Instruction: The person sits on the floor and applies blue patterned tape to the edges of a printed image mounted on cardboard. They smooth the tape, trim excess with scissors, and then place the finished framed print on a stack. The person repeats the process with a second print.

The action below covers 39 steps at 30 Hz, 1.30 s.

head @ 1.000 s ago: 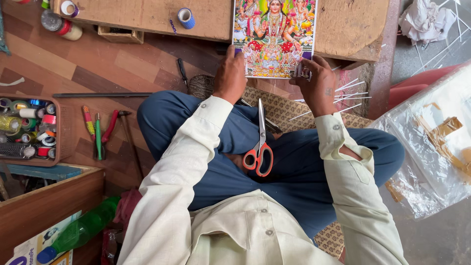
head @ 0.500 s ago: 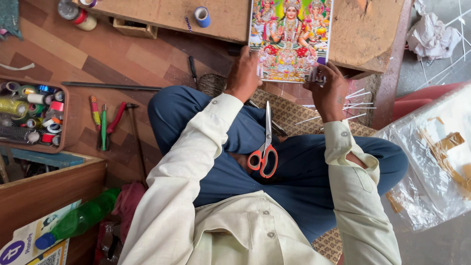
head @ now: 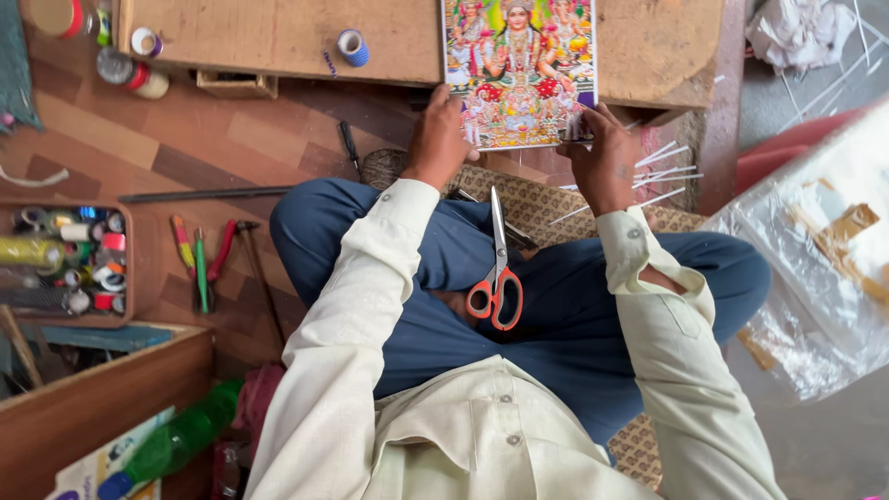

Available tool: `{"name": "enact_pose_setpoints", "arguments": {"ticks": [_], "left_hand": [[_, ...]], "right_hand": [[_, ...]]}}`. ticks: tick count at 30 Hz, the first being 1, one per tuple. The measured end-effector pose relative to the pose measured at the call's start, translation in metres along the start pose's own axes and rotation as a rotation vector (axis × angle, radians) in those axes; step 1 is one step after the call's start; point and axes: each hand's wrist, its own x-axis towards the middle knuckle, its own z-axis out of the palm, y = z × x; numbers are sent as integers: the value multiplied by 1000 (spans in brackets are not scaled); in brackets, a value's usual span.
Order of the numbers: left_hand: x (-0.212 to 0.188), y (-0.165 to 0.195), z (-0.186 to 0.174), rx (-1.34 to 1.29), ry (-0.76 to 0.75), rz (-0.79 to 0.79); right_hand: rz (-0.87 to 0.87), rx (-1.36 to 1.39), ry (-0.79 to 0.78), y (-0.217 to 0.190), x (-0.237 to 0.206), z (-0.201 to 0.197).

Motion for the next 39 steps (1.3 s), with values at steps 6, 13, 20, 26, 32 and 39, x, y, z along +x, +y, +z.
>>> {"name": "enact_pose_setpoints", "arguments": {"ticks": [6, 13, 20, 26, 32, 39], "left_hand": [[1, -8, -1, -6, 32, 246], [-24, 36, 2, 46, 242, 342], [-97, 201, 96, -335, -64, 666], [-160, 328, 201, -152, -605, 916], [-167, 345, 272, 300, -482, 1083], [-167, 339, 299, 391, -572, 1035]], "right_hand": [[205, 68, -75, -6, 7, -1], [40, 279, 704, -30, -91, -95], [816, 1013, 1349, 73, -241, -156], [927, 1304, 1524, 139, -283, -147], [1118, 1149, 1731, 152, -296, -171], [1232, 1320, 1657, 146, -307, -184]]}}
